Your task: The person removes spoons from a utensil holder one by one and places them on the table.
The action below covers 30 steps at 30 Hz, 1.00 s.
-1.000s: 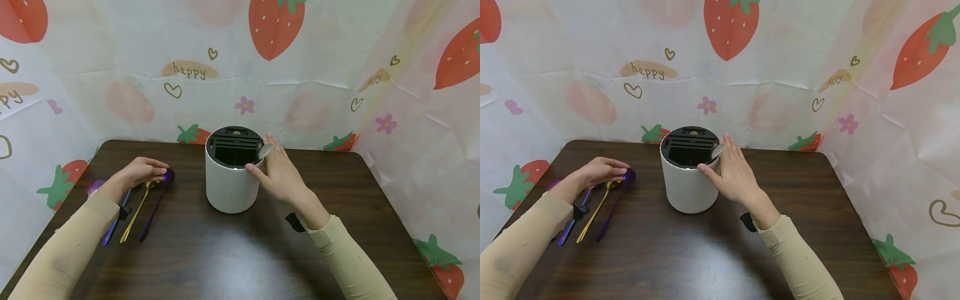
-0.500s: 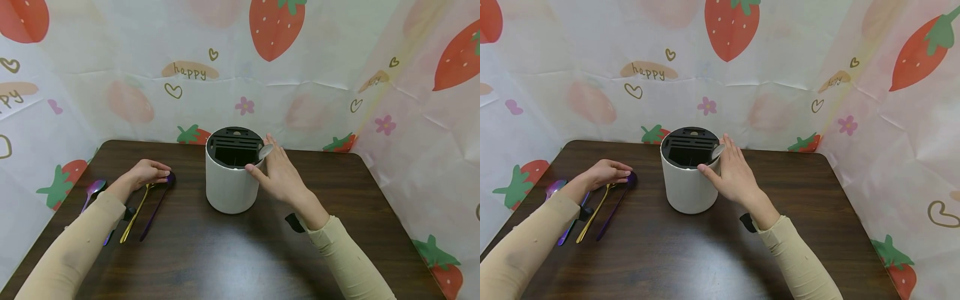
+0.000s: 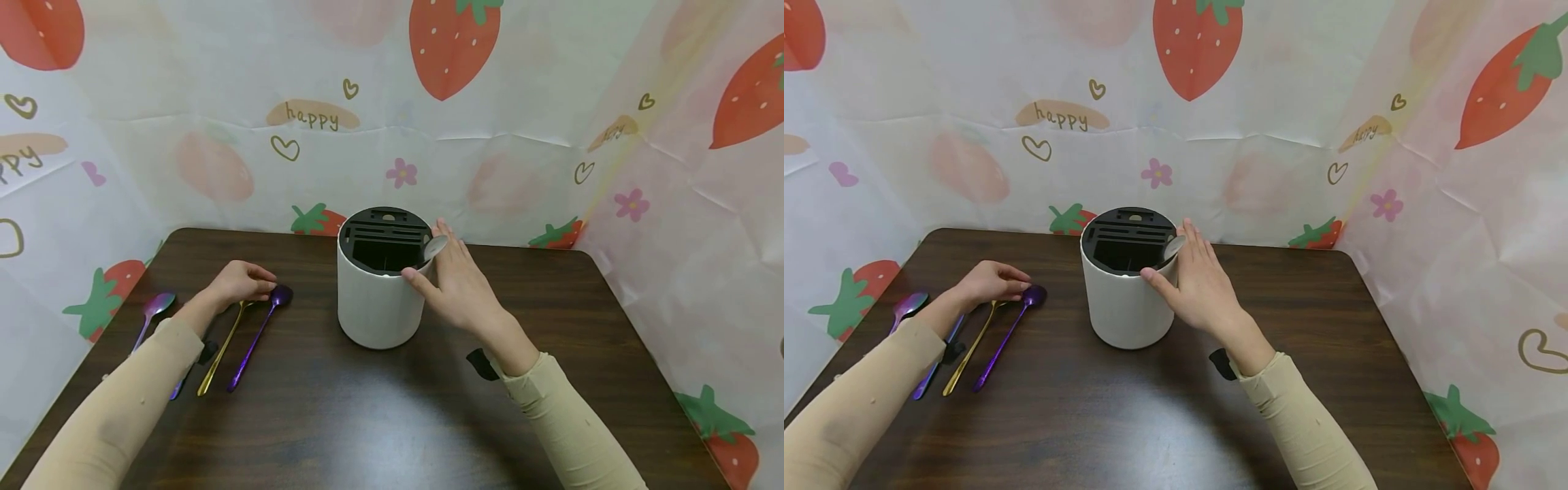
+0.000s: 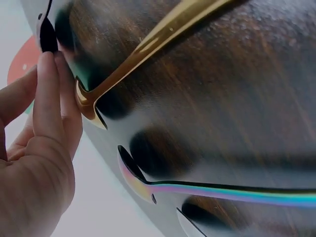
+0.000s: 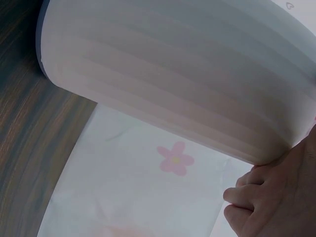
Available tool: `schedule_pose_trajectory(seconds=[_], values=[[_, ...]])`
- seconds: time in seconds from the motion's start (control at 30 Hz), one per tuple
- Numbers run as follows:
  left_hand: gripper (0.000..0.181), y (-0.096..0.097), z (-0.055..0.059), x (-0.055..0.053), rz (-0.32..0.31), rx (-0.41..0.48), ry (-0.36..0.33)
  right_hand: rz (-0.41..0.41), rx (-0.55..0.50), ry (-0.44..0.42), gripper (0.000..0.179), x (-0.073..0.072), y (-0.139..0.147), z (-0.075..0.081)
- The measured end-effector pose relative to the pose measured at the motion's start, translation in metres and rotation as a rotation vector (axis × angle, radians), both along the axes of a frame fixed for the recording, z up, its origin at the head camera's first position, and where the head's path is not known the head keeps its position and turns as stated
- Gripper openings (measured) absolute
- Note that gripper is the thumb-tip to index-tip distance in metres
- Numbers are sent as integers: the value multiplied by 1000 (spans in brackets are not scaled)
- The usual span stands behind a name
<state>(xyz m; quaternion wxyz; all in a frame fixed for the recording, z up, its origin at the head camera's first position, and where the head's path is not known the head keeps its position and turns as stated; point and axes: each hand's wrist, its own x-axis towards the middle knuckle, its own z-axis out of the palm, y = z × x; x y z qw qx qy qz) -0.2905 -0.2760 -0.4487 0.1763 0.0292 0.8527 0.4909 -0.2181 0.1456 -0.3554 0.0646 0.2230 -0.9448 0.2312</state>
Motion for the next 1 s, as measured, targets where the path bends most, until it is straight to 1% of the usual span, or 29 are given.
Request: schedule_pose_trajectory(seconds=[0.23,0.33,0.4,0.47,0.57,0.63,0.7,0.8,1.0], values=[[42,0,4,5,1,-41,19,-7,4,-13,103,0,0,0],[42,1,6,9,2,-73,46,-11,3,-19,103,0,0,1],[42,2,7,12,-4,-102,77,-11,0,-17,103,0,-1,1],[44,3,8,16,-16,-155,122,-8,-4,-16,103,0,-1,1],[47,5,12,20,-27,-241,217,-6,-7,-13,104,0,-1,1],[48,7,17,24,-15,-268,272,-6,-8,-14,104,0,-1,1],[47,11,24,27,9,-262,319,-5,-9,-16,104,1,-1,1],[46,18,40,32,48,-200,372,-7,-7,-17,104,1,-1,1],[44,38,69,41,95,-74,552,-11,-5,-21,103,0,-2,1]])
